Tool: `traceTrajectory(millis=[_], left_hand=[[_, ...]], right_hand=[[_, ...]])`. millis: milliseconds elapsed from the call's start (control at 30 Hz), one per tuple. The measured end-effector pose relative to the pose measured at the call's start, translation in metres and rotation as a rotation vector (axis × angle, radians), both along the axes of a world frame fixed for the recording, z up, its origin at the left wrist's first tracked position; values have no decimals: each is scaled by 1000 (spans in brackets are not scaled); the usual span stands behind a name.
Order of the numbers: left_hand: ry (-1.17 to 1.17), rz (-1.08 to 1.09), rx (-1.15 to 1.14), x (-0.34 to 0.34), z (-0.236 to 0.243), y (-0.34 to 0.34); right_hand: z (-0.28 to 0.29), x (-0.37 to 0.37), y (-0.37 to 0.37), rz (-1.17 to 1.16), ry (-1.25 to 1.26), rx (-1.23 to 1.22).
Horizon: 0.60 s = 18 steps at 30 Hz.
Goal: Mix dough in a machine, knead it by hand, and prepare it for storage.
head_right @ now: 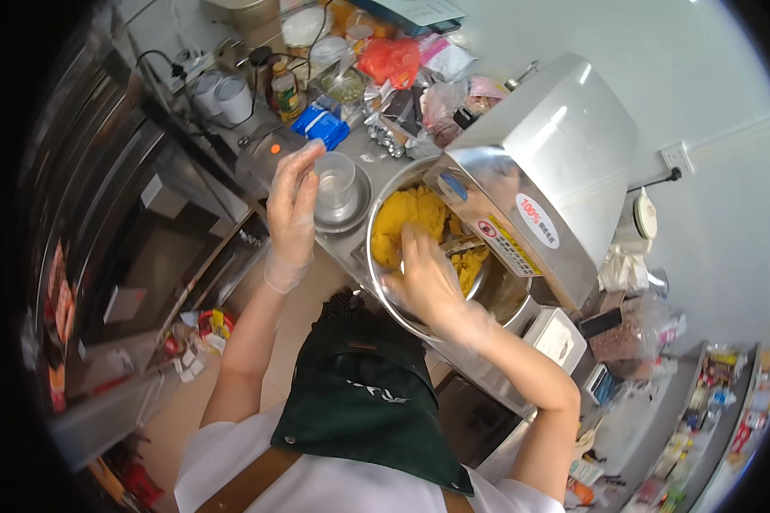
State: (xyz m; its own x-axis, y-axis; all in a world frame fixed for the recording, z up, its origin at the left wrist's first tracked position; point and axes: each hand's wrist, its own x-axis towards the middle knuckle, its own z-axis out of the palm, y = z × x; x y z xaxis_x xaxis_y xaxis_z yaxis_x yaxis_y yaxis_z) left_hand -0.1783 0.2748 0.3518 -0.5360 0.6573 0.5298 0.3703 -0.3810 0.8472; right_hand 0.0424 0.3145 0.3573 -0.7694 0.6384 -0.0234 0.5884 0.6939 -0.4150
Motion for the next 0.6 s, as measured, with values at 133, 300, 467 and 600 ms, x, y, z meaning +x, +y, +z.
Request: traceTrajectory(millis=[133,300,467,600], left_hand=[[-111,-88,-63,-29,-15,-20],[-352,-183,-150,-54,-33,-37],[-400,-184,-136,-62,-36,-39],[-388,-279,-125,-48,-25,-24]], right_hand=[[-44,-54,32,-77,-266,271],[-97,-79,54,-386,-584,380],[-88,-78,69,-402,-483,302],[-79,-59,62,-244,-334,240]])
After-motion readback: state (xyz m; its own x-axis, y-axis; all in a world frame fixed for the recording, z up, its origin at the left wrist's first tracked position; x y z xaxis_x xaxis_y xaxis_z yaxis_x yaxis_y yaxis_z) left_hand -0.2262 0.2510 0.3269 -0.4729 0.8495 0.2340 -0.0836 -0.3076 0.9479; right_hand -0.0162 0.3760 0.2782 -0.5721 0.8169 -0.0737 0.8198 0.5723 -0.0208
